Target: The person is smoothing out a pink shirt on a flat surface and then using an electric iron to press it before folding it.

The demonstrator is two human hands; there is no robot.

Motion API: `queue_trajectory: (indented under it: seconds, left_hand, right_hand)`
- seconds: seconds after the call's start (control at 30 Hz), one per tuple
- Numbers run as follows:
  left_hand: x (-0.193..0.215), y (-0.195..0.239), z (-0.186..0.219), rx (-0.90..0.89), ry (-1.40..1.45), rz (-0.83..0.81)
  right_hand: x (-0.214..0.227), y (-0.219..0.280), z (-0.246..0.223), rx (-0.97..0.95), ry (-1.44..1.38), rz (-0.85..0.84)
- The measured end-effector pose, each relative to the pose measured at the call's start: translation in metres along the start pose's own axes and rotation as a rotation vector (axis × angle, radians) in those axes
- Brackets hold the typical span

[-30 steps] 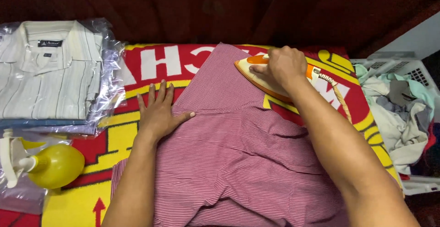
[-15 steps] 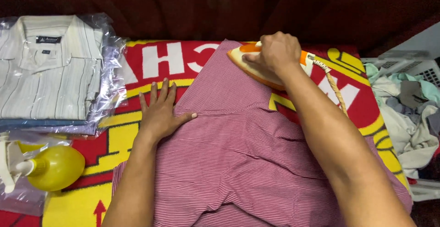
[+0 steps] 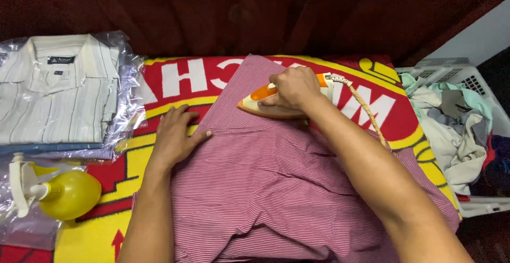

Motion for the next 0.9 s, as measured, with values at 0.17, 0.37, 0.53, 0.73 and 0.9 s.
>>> queue_trajectory:
  seconds: [0.17, 0.37, 0.53, 0.73, 0.9]
  left_hand:
    - [-0.006, -0.005, -0.019, 0.036, -0.042, 0.051]
    - [0.001, -0.004, -0.018, 0.033, -0.048, 0.054]
    - [0.003, -0.003, -0.025, 0.021, -0.038, 0.058]
    - [0.007, -0.004, -0.028, 0.047, -0.092, 0.038]
    - [0.005, -0.006, -0.034, 0.046, -0.091, 0.026]
  right_hand:
    - [-0.005, -0.012, -0.019, 0.087, -0.009, 0.063]
    - [-0.007, -0.035, -0.054, 0.217, -0.012, 0.122]
    - [-0.006, -0.046, -0.084, 0.289, -0.036, 0.128]
    - [-0.009, -0.053, -0.096, 0.272, -0.039, 0.201]
    - [-0.008, -0.055, -0.090, 0.288, -0.018, 0.188]
Point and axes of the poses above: each hand's wrist, its own y-axis away from the middle knuckle, its own x-axis out of the back of the hand, z = x × y, the point moved 5 cm from there along -y, towards the middle knuckle, and after that the axes turned 7 degrees about x, right-handed, at the moved point
